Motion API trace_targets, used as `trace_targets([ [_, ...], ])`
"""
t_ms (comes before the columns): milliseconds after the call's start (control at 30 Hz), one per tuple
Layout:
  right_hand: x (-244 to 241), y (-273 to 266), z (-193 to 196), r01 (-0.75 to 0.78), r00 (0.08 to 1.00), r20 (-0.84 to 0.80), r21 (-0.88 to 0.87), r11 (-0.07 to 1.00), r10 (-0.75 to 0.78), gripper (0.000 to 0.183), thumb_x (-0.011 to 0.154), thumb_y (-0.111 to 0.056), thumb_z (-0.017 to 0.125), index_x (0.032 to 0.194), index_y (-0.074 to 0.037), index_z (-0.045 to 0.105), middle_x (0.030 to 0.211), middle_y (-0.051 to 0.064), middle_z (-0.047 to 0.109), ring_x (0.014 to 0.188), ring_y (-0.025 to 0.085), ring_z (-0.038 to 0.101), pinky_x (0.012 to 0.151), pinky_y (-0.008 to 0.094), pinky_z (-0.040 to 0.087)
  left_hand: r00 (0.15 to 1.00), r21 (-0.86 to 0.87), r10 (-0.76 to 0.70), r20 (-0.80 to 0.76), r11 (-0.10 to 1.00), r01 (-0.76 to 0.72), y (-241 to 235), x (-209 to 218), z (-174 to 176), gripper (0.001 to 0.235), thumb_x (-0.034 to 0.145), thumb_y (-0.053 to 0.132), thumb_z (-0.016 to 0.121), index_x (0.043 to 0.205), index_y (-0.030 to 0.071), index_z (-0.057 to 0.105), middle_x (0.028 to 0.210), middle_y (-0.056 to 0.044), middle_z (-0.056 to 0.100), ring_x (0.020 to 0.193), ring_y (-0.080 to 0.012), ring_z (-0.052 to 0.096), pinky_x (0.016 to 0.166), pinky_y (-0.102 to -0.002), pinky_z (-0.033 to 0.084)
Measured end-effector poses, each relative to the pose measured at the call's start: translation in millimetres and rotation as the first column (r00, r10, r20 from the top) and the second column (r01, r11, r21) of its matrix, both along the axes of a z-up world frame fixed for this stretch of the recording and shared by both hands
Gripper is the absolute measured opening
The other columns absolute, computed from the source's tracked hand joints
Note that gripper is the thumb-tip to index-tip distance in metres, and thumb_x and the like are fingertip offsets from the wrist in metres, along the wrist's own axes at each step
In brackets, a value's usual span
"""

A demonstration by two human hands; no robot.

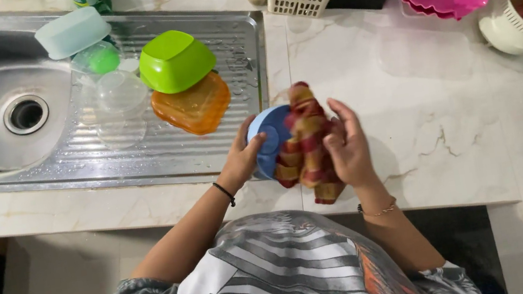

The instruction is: Drying and organizing plastic containers and bowls using a cloth.

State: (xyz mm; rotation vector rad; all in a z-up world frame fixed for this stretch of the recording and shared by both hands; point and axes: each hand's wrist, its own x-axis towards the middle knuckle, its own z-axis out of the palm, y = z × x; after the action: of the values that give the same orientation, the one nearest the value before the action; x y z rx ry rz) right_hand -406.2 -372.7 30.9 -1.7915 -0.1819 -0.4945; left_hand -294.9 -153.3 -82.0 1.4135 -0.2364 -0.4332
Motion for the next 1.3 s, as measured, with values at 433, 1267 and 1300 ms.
trace_targets([
  [433, 11.5, 38.1, -43.7, -0.054, 0.994, -0.102, -0.726, 0.685, -0.030, 0.036, 0.092, -0.026, 0.073, 0.123, -0.008, 0.069, 0.130, 0.012, 0.066, 0.113, 0.034, 0.064, 0.097, 0.049, 0.049, 0.969, 0.391, 0.001, 0.248, 0.915, -0.101, -2.8, -5.5, 44.1, 0.063, 0.094, 0.040, 0.062, 0.151, 0.018, 0.047, 0.132, -0.028, 0.057, 0.123, -0.0418, 0.058, 0.107, -0.045, 0.045],
  [1267, 32.4, 31.2, -40.2, -0.039, 0.999, -0.046, -0.696, 0.717, 0.010, 0.052, 0.083, -0.026, 0.072, 0.127, 0.000, 0.065, 0.127, 0.021, 0.061, 0.116, 0.040, 0.054, 0.096, 0.051, 0.043, 0.966, 0.436, -0.035, 0.256, 0.896, -0.083, -8.1, -11.4, 54.7, 0.069, 0.091, 0.044, 0.065, 0.153, 0.021, 0.045, 0.133, -0.026, 0.057, 0.123, -0.0434, 0.057, 0.106, -0.047, 0.046],
  [1300, 29.4, 28.1, -39.5, -0.022, 1.000, -0.016, -0.716, 0.698, 0.015, 0.060, 0.077, -0.025, 0.074, 0.129, 0.003, 0.064, 0.127, 0.024, 0.061, 0.117, 0.042, 0.054, 0.095, 0.052, 0.042, 0.969, 0.431, -0.039, 0.245, 0.900, -0.073, -7.5, -11.3, 58.0, 0.070, 0.091, 0.044, 0.065, 0.153, 0.020, 0.045, 0.134, -0.027, 0.055, 0.123, -0.0425, 0.058, 0.105, -0.047, 0.047],
])
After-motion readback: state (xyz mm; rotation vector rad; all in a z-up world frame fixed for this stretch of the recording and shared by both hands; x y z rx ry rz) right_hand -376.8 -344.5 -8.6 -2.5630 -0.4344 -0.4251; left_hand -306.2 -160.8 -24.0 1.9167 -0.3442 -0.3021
